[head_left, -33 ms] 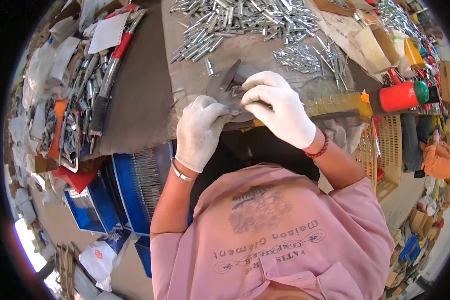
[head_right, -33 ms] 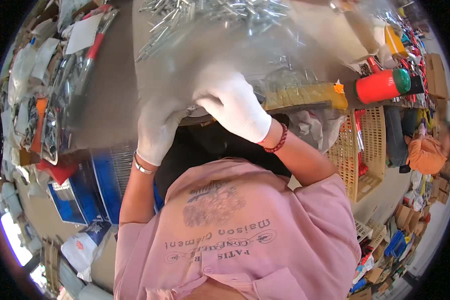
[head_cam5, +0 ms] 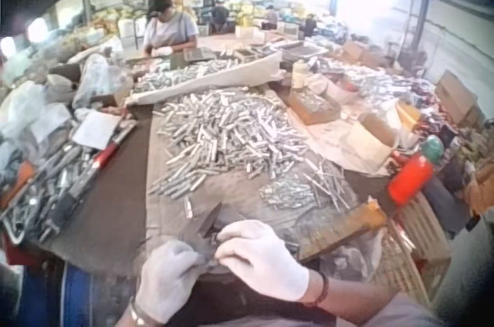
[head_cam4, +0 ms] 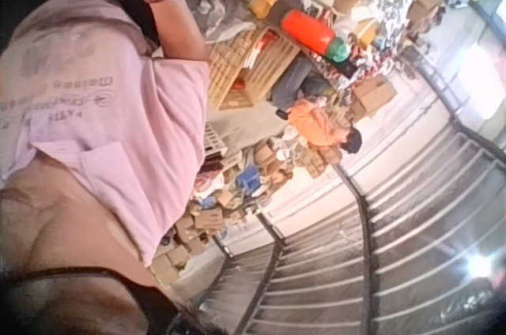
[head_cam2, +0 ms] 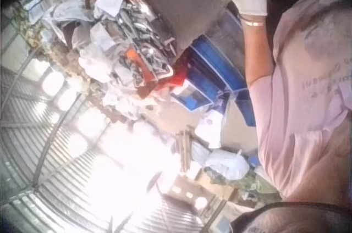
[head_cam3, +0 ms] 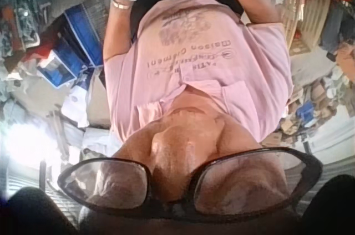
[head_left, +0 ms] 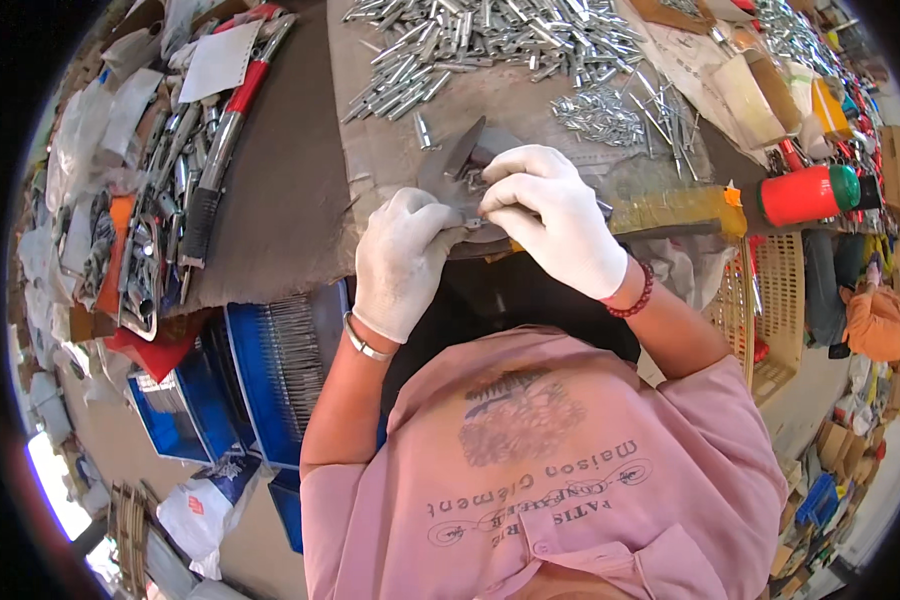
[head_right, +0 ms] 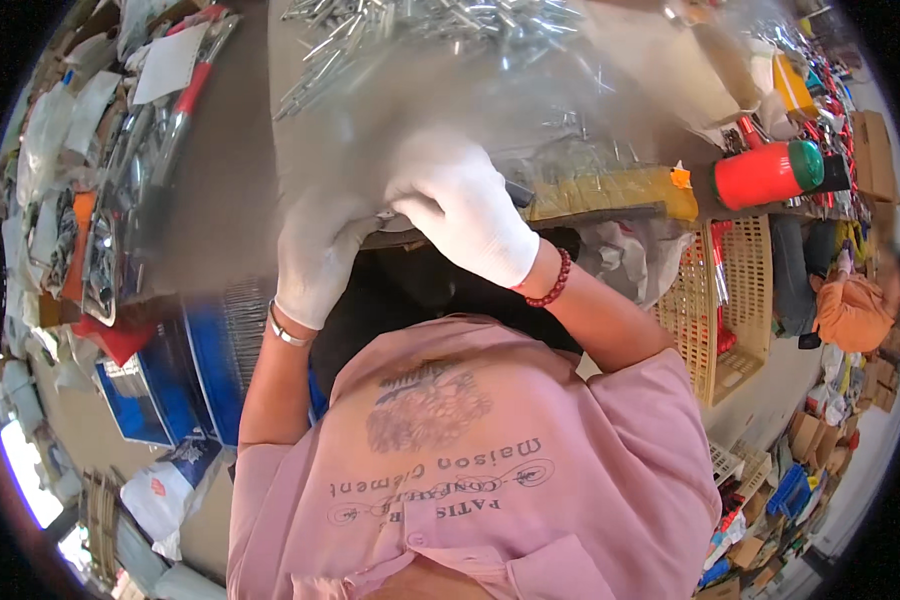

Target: Assembling small metal hardware components using a hammer on a metal plate.

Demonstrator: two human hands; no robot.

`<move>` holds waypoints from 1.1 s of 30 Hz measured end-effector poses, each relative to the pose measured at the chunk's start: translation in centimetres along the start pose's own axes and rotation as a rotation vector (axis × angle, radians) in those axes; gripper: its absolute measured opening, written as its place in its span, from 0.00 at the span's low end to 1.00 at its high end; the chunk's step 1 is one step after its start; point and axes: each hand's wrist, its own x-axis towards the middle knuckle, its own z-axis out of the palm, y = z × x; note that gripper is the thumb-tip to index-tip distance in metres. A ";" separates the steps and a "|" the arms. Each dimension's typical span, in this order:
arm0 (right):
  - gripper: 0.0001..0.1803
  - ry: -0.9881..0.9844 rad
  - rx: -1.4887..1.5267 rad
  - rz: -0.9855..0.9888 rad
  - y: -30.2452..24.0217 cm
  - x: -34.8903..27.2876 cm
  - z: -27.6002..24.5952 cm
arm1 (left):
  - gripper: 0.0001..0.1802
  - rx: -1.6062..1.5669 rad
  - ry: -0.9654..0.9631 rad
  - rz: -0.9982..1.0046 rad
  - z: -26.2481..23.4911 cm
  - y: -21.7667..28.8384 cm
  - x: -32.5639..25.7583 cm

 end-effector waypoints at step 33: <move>0.30 0.125 -0.266 -0.066 -1.9 -5.9 -4.8 | 0.09 -0.110 0.007 0.014 0.3 -0.5 -0.1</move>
